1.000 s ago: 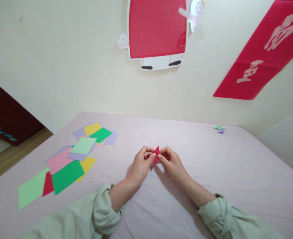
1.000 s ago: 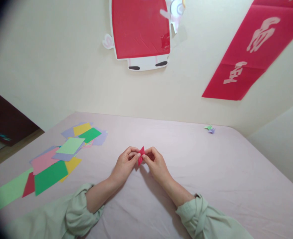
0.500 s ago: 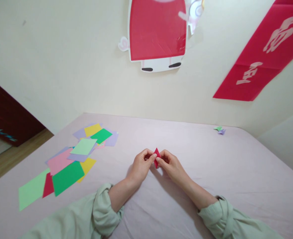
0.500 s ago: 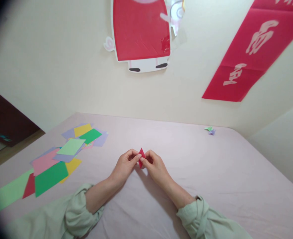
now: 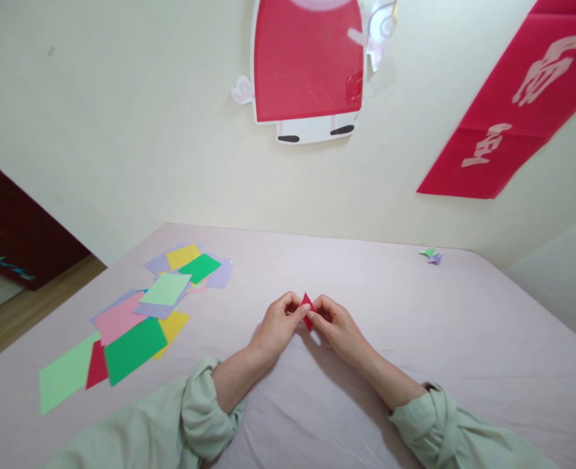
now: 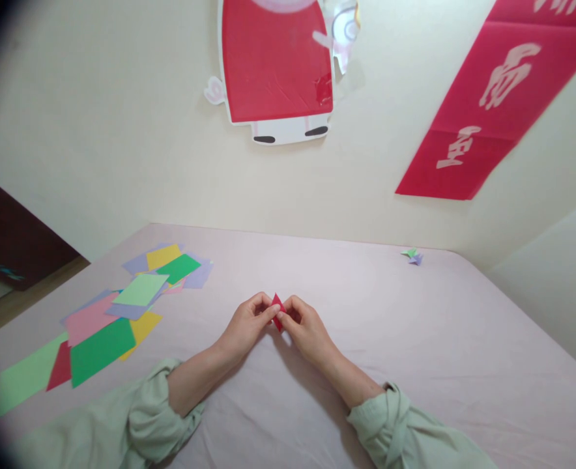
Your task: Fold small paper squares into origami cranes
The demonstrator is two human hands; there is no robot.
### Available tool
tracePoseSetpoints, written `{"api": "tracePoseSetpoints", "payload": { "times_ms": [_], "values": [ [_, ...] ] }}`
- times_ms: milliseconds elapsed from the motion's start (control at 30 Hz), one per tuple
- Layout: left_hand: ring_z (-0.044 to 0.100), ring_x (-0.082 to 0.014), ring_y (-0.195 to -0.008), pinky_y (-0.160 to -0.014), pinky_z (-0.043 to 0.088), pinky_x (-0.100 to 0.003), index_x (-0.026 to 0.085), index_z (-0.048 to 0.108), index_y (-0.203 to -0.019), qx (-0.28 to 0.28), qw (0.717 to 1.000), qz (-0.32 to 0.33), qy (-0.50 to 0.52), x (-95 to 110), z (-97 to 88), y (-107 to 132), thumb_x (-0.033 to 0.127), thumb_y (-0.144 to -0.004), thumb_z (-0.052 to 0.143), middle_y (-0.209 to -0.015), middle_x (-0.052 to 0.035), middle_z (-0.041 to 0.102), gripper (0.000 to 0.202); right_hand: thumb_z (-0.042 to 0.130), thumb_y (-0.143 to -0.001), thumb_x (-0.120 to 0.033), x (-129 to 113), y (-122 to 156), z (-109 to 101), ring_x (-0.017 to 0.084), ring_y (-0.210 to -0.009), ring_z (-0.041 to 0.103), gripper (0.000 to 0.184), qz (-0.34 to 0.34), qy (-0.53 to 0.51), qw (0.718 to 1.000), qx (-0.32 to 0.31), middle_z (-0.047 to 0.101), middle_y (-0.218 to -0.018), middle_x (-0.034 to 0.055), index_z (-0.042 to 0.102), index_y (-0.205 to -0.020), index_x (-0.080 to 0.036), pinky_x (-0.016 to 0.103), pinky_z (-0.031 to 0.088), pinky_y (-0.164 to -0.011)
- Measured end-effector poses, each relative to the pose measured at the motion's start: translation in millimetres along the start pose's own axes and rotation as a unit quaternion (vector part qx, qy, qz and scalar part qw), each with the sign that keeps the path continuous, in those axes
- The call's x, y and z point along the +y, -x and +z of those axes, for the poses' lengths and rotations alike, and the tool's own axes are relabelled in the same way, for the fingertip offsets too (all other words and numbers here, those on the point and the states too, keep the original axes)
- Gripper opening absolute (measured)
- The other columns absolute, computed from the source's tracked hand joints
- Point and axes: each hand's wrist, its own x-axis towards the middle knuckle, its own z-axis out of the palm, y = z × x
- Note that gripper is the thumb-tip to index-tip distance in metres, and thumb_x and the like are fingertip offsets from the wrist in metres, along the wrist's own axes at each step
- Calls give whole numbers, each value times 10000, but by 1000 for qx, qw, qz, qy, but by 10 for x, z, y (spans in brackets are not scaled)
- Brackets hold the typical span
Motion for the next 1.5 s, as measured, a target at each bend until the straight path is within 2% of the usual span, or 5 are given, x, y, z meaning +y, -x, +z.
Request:
{"api": "tracePoseSetpoints", "payload": {
  "times_ms": [200,633,867,1100,1500],
  "values": [
    [533,-128,-617,-615,409,-238,169,546,-697,-8,999,-20,33,-65,10,-14,382,-765,645,-637,18,569,244,588,-836,-481,5,7,34,128,-578,582,318,68,-77,994,-35,607,-649,-10,519,-753,-182,250,435,-558],
    [468,-107,-563,-601,371,-238,171,498,-612,-15,999,-30,40,0,-59,-53,449,-801,595,-560,32,525,350,590,-843,-408,-41,33,54,105,-521,548,261,59,-74,992,-78,610,-590,-21,508,-746,-180,229,412,-525],
    [453,-109,-557,-566,360,-232,168,522,-637,-8,999,-34,35,-19,-59,-82,529,-802,569,-570,26,515,400,627,-803,-486,-31,8,55,127,-579,585,332,79,-95,992,-40,605,-631,-14,512,-734,-182,252,445,-564],
    [492,-112,-582,-572,362,-231,152,556,-707,-39,999,-26,-3,1,-26,-64,358,-768,624,-632,9,578,225,648,-775,-506,-22,-28,14,114,-562,511,350,69,-101,992,17,566,-626,-26,514,-705,-190,251,430,-562],
    [406,-88,-518,-510,304,-217,151,561,-689,-24,999,-24,-18,-8,-39,-66,385,-772,613,-576,38,500,253,559,-796,-620,27,-43,33,138,-554,519,435,88,-121,988,20,528,-617,-20,499,-686,-204,276,453,-547]
  ]
}}
